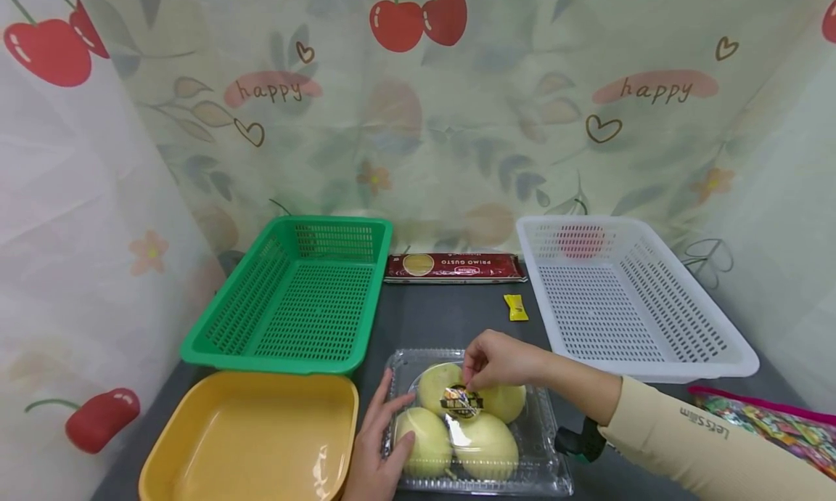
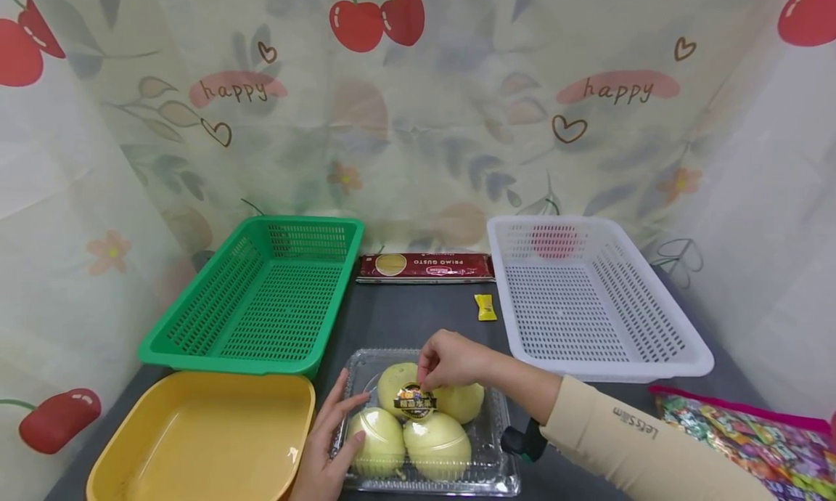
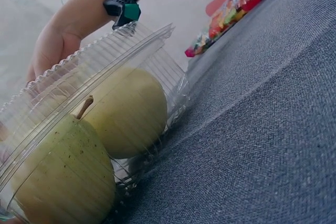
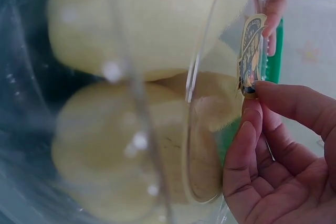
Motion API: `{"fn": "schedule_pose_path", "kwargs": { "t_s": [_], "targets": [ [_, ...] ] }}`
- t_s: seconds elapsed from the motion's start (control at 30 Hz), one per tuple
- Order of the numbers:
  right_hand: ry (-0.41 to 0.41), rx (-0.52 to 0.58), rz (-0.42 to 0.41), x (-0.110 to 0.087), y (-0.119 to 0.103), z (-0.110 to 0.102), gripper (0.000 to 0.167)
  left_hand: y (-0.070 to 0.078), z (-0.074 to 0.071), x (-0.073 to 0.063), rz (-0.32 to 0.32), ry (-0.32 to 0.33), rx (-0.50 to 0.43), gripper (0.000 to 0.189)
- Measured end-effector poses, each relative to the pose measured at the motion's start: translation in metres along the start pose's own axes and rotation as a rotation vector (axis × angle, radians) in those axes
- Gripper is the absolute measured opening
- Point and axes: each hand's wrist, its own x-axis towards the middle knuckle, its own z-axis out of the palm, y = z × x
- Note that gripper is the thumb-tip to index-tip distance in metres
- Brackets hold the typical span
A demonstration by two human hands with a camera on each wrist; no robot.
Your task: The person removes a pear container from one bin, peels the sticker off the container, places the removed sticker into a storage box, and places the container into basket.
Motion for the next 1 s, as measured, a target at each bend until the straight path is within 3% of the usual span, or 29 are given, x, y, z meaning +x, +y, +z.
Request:
{"fn": "schedule_pose_path", "kwargs": {
  "t_s": [0.33, 1.0],
  "targets": [
    [-0.012, 0.002, -0.010, -0.0006, 0.0007, -0.0003, 0.005, -0.0016, 0.0001, 0.0001, 0.025, 0.013, 0.009, 0.047],
    [-0.025, 0.058, -0.040, -0.0024, 0.0013, -0.0019, 0.004, -0.0021, 0.0003, 0.0004, 0.017, 0.002, -0.006, 0.048]
  ]
}}
